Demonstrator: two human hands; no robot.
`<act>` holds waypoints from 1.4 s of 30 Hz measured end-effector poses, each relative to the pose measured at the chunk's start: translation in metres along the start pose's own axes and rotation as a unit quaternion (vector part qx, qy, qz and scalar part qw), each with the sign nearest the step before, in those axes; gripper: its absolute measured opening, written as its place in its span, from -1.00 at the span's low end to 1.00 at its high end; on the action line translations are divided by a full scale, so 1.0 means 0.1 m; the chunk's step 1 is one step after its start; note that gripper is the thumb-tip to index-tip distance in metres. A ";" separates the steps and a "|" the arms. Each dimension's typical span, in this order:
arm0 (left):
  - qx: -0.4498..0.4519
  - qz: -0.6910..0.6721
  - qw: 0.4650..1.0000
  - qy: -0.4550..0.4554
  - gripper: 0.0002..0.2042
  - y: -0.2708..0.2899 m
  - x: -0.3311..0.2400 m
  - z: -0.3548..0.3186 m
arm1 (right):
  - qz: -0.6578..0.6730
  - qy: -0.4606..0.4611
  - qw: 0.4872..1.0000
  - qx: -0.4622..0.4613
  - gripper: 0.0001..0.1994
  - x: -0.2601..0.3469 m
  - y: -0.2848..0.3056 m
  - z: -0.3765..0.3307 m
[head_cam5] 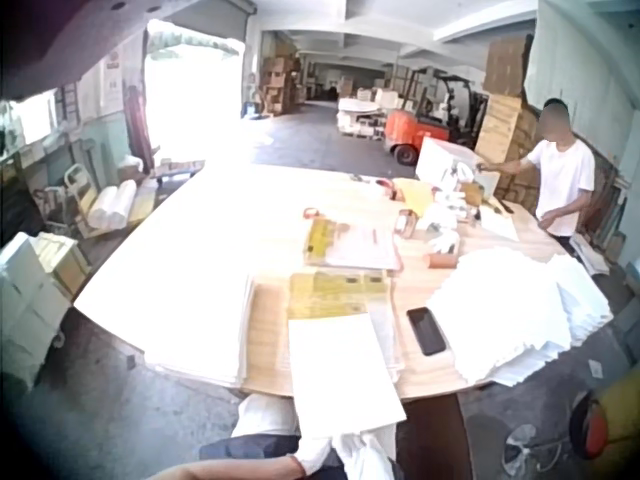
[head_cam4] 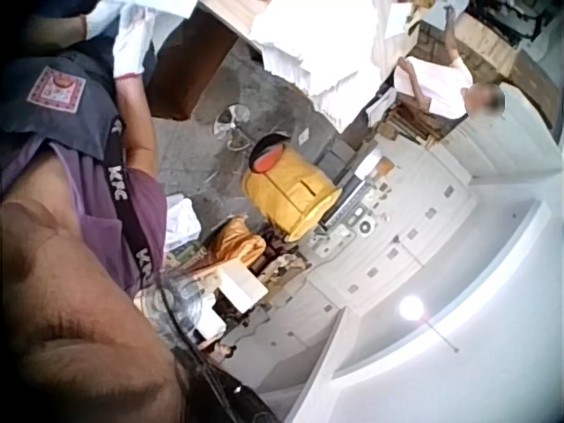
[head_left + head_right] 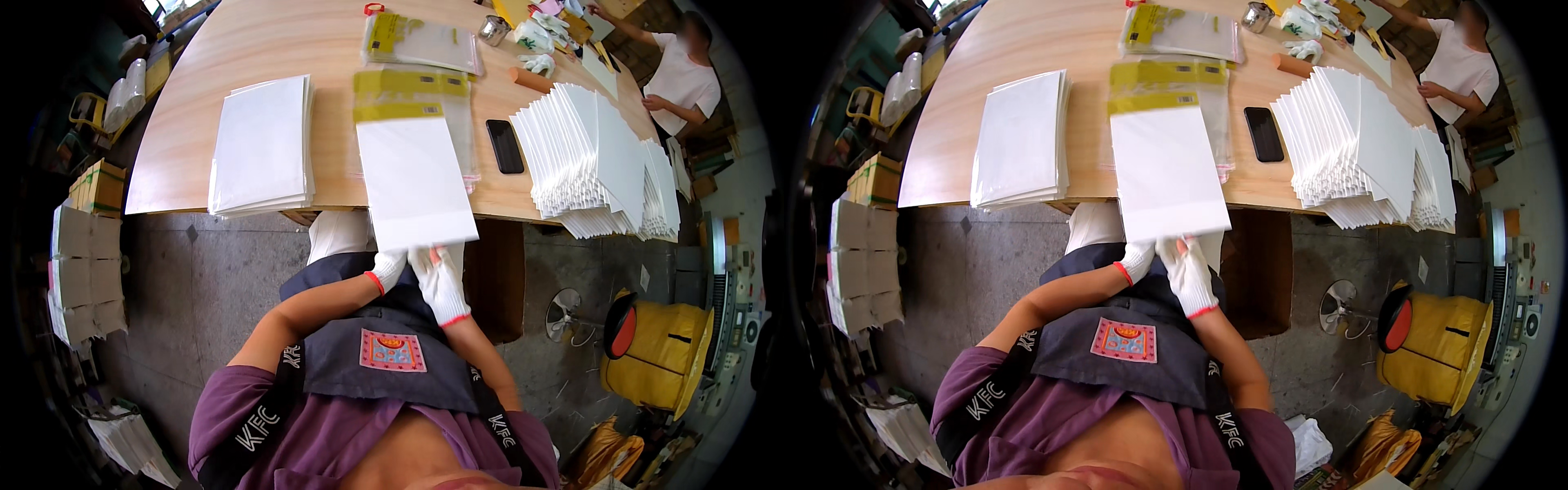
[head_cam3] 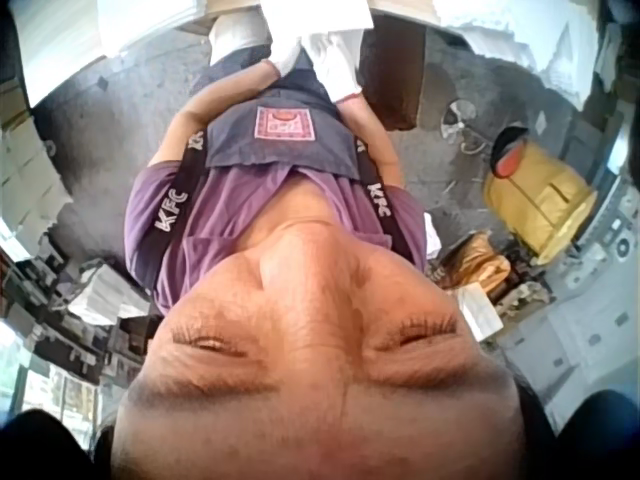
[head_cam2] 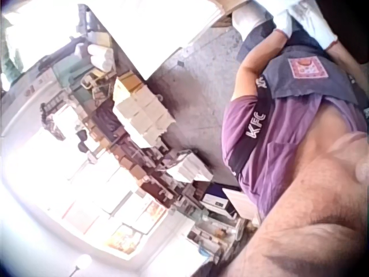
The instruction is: The person repeatedly picks up white sheets of paper from a stack on the table and places them into clear plastic bags. They then move the filled bags to a growing pile on the left side of the table.
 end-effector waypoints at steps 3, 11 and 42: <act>-0.004 0.031 0.998 0.061 -0.64 0.21 0.36 0.07 | 0.033 -0.013 0.996 0.080 -0.52 -0.13 -0.33 0.28; 0.037 -0.057 0.976 0.208 -0.70 0.73 0.06 -0.21 | -0.664 0.062 0.722 0.182 -0.79 -0.26 -1.19 -0.06; 0.022 0.638 0.620 -0.455 -0.79 0.56 -1.55 -0.41 | -0.821 0.386 0.407 0.108 -0.81 1.24 -0.89 -0.25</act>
Point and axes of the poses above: each hand's wrist, its own z-axis towards the middle knuckle, its own y-axis out of the back of the hand, x = y × z, the point moved 10 cm from there along z, towards the middle knuckle, and after that the axes turned 8 degrees about z, right-handed, at the moved point
